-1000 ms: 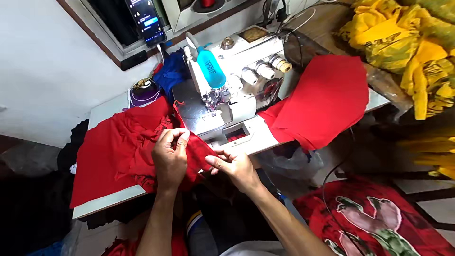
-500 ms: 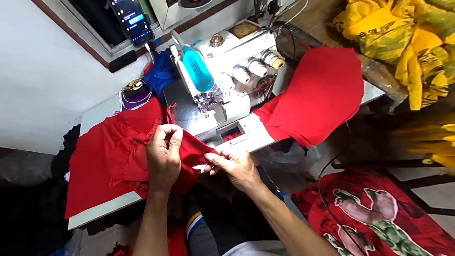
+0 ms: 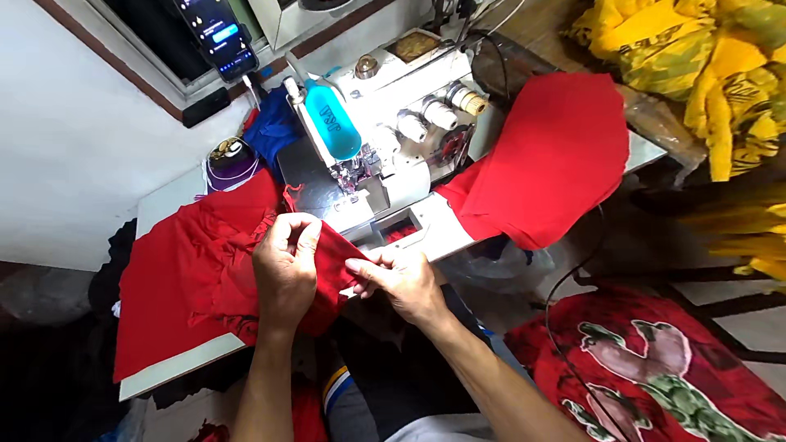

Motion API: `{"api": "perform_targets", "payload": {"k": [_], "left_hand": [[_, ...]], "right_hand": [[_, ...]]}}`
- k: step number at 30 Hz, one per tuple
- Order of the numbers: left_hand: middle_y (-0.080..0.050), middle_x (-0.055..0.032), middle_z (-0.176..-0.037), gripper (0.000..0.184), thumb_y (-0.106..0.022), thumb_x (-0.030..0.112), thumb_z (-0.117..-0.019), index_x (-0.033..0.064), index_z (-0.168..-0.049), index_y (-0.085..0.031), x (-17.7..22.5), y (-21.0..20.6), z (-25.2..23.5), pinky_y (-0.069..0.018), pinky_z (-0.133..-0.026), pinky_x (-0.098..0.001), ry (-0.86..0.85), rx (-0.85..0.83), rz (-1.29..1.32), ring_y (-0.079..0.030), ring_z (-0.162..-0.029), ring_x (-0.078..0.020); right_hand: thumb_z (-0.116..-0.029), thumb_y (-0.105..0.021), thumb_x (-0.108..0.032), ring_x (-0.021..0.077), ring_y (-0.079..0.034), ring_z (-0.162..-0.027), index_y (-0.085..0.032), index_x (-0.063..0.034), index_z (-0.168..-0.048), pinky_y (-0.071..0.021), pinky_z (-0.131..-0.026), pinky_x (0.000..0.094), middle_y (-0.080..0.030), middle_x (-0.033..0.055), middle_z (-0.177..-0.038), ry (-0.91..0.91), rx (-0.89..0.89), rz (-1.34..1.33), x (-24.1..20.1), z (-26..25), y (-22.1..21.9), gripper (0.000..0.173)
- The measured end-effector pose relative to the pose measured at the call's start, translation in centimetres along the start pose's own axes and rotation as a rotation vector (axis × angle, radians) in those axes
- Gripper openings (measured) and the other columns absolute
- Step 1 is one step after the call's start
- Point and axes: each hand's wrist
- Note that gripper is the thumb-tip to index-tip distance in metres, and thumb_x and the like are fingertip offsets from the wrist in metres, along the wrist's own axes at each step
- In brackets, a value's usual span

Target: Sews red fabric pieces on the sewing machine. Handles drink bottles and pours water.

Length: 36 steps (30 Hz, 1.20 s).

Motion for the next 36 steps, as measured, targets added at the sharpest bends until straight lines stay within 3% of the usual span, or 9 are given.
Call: {"api": "perform_targets", "payload": {"k": [7, 12, 14, 16, 18, 20, 26, 30, 36], "left_hand": [[-0.071, 0.0035, -0.095, 0.008, -0.067, 0.015, -0.0987, 0.0102, -0.101, -0.072, 0.7, 0.3, -1.6, -0.0553, -0.074, -0.0159, -0.079, -0.044, -0.175, -0.066, -0.085, 0.0013], [-0.074, -0.0077, -0.099, 0.012, -0.066, 0.014, -0.0977, 0.0076, -0.098, -0.076, -1.8, -3.5, -3.5, -0.0549, -0.086, -0.0393, -0.163, -0.091, -0.300, -0.069, -0.095, -0.0206], [-0.071, -0.0107, -0.106, 0.014, -0.065, 0.016, -0.0993, 0.0071, -0.106, -0.073, -3.1, -5.1, -2.8, -0.0510, -0.090, -0.0432, -0.184, -0.075, -0.365, -0.065, -0.101, -0.0272], [-0.062, -0.0159, -0.129, 0.026, -0.055, 0.019, -0.1037, 0.0057, -0.124, -0.064, -3.2, -5.9, -2.3, -0.0457, -0.101, -0.0513, -0.136, -0.093, -0.484, -0.057, -0.122, -0.0343], [-0.050, -0.0165, -0.149, 0.038, -0.041, 0.021, -0.1058, 0.0052, -0.138, -0.055, -3.0, -6.5, -2.0, -0.0404, -0.102, -0.0569, -0.057, -0.158, -0.600, -0.046, -0.138, -0.0369], [-0.044, -0.0165, -0.157, 0.044, -0.037, 0.021, -0.1064, 0.0028, -0.144, -0.052, -2.8, -7.2, -2.1, -0.0384, -0.103, -0.0582, -0.033, -0.204, -0.644, -0.041, -0.143, -0.0374], [-0.039, -0.0201, -0.157, 0.046, -0.045, 0.017, -0.0993, -0.0033, -0.140, -0.052, -2.6, -7.3, -3.8, -0.0435, -0.092, -0.0613, -0.085, -0.289, -0.685, -0.040, -0.141, -0.0414], [-0.038, -0.0213, -0.159, 0.044, -0.045, 0.017, -0.1021, -0.0037, -0.140, -0.053, -2.8, -6.9, -4.4, -0.0417, -0.095, -0.0656, -0.086, -0.300, -0.663, -0.039, -0.142, -0.0445], [-0.057, -0.0124, -0.149, 0.047, -0.042, 0.032, -0.1039, 0.0096, -0.139, -0.065, -0.8, -6.7, 1.3, -0.0369, -0.115, -0.0563, -0.049, -0.134, -0.682, -0.049, -0.141, -0.0321]], "right_hand": [[-0.0976, -0.067, -0.005, 0.0137, -0.072, -0.062, -0.073, 0.0025, -0.090, -0.0627, -0.063, 0.0263, -0.073, 0.0100, -0.071, -0.100, -0.106, -0.193, -0.9, 0.4, 0.3, 0.012], [-0.1043, -0.058, -0.010, 0.0150, -0.071, -0.059, -0.070, 0.0047, -0.090, -0.0606, -0.057, 0.0256, -0.074, 0.0133, -0.073, -0.265, 0.000, -0.265, -0.2, 0.1, 0.8, 0.024], [-0.1055, -0.055, -0.010, 0.0162, -0.072, -0.060, -0.070, 0.0058, -0.093, -0.0606, -0.057, 0.0260, -0.075, 0.0150, -0.077, -0.309, 0.053, -0.295, 0.4, 0.1, 1.1, 0.025], [-0.1054, -0.055, -0.008, 0.0162, -0.072, -0.061, -0.070, 0.0052, -0.093, -0.0608, -0.057, 0.0261, -0.075, 0.0147, -0.078, -0.313, 0.081, -0.315, 0.4, 0.3, 1.3, 0.024], [-0.1050, -0.055, -0.008, 0.0166, -0.073, -0.061, -0.069, 0.0050, -0.093, -0.0611, -0.056, 0.0263, -0.076, 0.0150, -0.079, -0.312, 0.104, -0.333, 0.2, 0.7, 1.4, 0.023], [-0.1048, -0.055, -0.008, 0.0165, -0.073, -0.062, -0.069, 0.0048, -0.092, -0.0611, -0.056, 0.0259, -0.076, 0.0151, -0.081, -0.303, 0.123, -0.356, -0.1, 1.1, 1.4, 0.023], [-0.1061, -0.051, -0.007, 0.0171, -0.073, -0.063, -0.069, 0.0066, -0.094, -0.0614, -0.058, 0.0265, -0.076, 0.0158, -0.083, -0.308, 0.169, -0.394, -0.6, 0.0, 1.2, 0.026], [-0.1068, -0.051, -0.008, 0.0182, -0.073, -0.063, -0.068, 0.0075, -0.096, -0.0610, -0.058, 0.0270, -0.076, 0.0178, -0.084, -0.311, 0.169, -0.400, -0.5, -0.5, 0.9, 0.026], [-0.1012, -0.061, -0.007, 0.0117, -0.067, -0.062, -0.072, 0.0033, -0.089, -0.0570, -0.059, 0.0243, -0.070, 0.0097, -0.073, -0.294, 0.263, -0.366, 0.0, -0.5, 0.4, 0.019]]}}
Point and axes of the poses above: each hand's wrist, its own z-axis away from the middle knuckle, its own y-axis out of the back of the hand, x = y × z
